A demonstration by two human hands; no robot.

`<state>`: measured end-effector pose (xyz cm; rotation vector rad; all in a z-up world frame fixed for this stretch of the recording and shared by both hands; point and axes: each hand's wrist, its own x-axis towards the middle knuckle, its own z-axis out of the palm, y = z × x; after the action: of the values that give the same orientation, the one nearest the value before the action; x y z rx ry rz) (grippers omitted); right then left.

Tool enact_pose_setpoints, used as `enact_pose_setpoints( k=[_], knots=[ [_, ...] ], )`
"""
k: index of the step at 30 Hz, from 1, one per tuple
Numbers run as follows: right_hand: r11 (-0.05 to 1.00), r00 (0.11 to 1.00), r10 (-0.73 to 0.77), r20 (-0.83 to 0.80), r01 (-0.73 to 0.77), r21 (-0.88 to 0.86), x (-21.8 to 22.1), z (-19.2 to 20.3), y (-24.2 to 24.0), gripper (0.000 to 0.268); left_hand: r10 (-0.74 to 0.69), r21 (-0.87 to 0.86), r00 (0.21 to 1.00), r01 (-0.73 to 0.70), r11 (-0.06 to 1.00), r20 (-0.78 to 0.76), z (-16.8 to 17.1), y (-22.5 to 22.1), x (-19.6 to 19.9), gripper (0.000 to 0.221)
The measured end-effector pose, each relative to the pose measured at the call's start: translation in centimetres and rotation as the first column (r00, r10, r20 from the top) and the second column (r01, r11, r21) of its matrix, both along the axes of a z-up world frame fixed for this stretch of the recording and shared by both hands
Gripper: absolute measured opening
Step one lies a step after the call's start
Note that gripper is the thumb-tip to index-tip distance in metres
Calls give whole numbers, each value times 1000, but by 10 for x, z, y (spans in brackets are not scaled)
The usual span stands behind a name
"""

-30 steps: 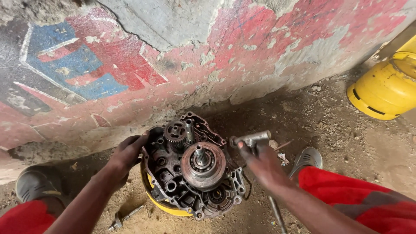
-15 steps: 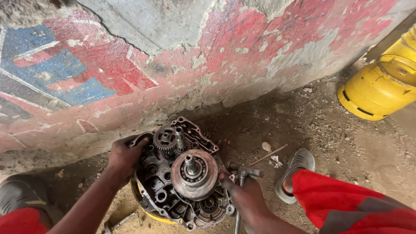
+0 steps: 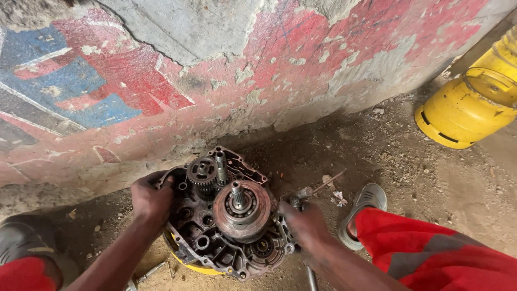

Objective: The person uses a hammer and a metal rod to tap a cylindrical engine component into place within an engine block. They repeatedly strike the rod to seat the part, then rotate the engine block to continue tapping from different angles.

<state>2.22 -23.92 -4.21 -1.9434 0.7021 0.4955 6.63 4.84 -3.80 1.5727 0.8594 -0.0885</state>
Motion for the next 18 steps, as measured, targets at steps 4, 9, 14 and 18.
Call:
enact_pose_setpoints(
  k=[4,9,14,18],
  knots=[
    [978,981,-193,-22,194,81,-8,18,9,20,-63,131,997,67,989,-36,5,-4,3,42],
    [992,995,-100,16,99,76,-6,8,-7,29,-58,144,998,60,988,-24,21,-9,-5,42],
    [994,995,93,35,-91,-60,10,18,-22,27,139,-133,989,-132,982,48,48,-22,-14,35],
    [988,967,146,210,-132,-81,25,31,-29,56,195,-171,980,-188,967,29,38,-36,-20,34]
  ],
)
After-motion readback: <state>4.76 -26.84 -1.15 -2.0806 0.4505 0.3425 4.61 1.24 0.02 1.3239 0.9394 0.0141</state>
